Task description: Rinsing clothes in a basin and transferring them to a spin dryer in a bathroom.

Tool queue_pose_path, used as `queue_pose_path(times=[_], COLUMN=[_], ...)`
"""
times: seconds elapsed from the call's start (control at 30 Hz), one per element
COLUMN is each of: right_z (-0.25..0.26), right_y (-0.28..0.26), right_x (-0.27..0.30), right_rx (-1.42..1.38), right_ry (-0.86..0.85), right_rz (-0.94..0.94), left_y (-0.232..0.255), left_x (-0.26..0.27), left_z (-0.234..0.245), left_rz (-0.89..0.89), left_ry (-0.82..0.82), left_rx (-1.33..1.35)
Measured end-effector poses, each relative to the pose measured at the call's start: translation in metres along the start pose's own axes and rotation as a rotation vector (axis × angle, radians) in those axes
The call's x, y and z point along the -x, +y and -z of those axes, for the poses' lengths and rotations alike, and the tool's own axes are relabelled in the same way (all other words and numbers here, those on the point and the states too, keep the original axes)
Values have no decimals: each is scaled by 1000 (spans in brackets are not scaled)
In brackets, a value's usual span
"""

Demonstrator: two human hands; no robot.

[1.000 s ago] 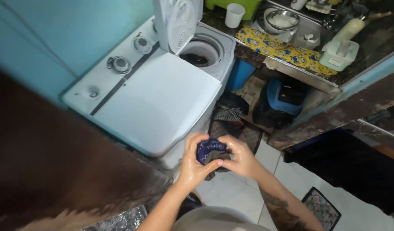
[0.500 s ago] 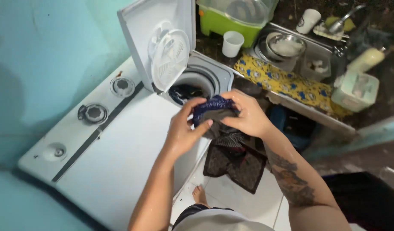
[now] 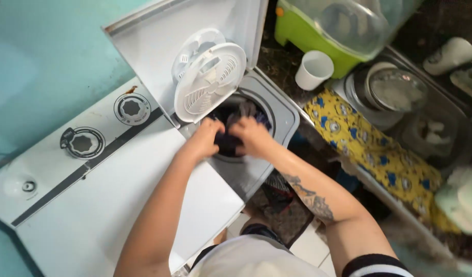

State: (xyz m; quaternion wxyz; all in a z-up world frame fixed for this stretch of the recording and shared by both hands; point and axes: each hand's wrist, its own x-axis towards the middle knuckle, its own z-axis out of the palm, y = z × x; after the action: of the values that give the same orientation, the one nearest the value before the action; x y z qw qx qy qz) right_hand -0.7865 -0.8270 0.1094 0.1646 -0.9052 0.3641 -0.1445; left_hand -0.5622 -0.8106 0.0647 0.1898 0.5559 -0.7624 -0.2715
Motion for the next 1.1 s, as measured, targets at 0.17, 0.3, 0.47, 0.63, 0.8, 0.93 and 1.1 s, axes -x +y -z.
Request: queue_pose_path(times=[0.17, 0.3, 0.47, 0.63, 0.8, 0.93, 1.1], right_z=[-67, -135, -196, -266, -412, -258, -45], right_y=[103, 166, 215, 237, 344, 295, 61], right_x=[-28, -64, -84, -68, -59, -50, -61], right_rx=[32, 149, 45, -78, -164, -25, 174], right_ry=[-353, -715, -930, -1167, -1397, -902, -328], right_rz=[53, 206, 110, -47, -196, 494, 113], left_y=[-4, 21, -47, -147, -114, 12, 134], left_x=[-40, -96, -128, -129, -122, -97, 104], left_z=[-31, -43, -155, -286, -257, -136, -14], left_rz=[316, 735, 1007, 1200, 1131, 741, 222], left_ry=[-172, -732, -551, -299, -249, -262, 557], left_rx=[-45, -350, -99, 41, 52, -137, 390])
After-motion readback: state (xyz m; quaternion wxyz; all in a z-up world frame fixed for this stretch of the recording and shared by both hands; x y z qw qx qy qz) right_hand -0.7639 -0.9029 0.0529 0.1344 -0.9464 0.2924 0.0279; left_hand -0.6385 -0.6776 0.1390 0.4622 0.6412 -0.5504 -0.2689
